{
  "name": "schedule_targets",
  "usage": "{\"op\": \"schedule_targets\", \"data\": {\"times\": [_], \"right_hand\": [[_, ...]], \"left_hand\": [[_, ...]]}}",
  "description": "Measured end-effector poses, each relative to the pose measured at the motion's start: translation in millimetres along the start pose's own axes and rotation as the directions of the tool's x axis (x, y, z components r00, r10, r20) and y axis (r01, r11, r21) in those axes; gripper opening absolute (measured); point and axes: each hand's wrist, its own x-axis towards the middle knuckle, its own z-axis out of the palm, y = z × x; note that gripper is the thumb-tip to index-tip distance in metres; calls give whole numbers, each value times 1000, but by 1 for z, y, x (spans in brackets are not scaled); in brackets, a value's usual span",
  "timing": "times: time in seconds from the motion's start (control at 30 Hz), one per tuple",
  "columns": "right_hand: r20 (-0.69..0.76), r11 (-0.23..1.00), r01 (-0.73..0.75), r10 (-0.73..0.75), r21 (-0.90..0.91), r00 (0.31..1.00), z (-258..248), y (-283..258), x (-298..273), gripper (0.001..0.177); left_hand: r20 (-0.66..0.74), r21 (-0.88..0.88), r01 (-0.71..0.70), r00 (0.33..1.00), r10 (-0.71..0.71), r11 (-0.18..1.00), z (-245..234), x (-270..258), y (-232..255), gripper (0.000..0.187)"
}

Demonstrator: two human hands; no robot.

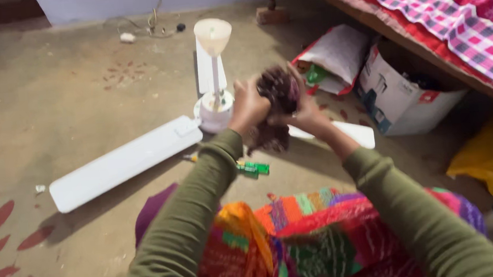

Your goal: The person wipes the ceiling fan motor housing and blades with a cloth, then uses a screwdriver to loosen and remove a screw from the fan's central hub. The person continues to manipulate the screwdriver and the fan's internal components.

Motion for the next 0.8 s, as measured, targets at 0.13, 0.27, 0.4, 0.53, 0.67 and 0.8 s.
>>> {"op": "schedule_targets", "data": {"times": [0.13, 0.27, 0.4, 0.53, 0.67, 0.8], "right_hand": [[-244, 987, -158, 146, -33, 959, -18, 65, -50, 118], [-590, 865, -498, 377, -50, 714, -56, 150, -93, 68], [-668, 886, -458, 388, 79, 635, -94, 255, -129, 59], [-545, 843, -343, 532, 414, 649, -80, 354, -149, 41], [-308, 639, -760, 751, 120, 583, -60, 392, -157, 38], [-6, 704, -638, 670, -313, 742, -77, 386, -150, 50]], "left_hand": [[247, -208, 220, 955, -166, 953, 86, -6, 2, 44], [319, -167, 111, 946, -53, 980, 167, -15, 2, 50], [409, -152, 165, 908, -89, 975, 219, -31, 1, 63], [420, -152, 154, 904, -77, 976, 264, -50, -8, 68], [295, 42, 347, 892, -343, 937, 304, -50, -48, 60], [286, 215, 185, 927, -243, 959, 323, -58, -104, 63]]}}
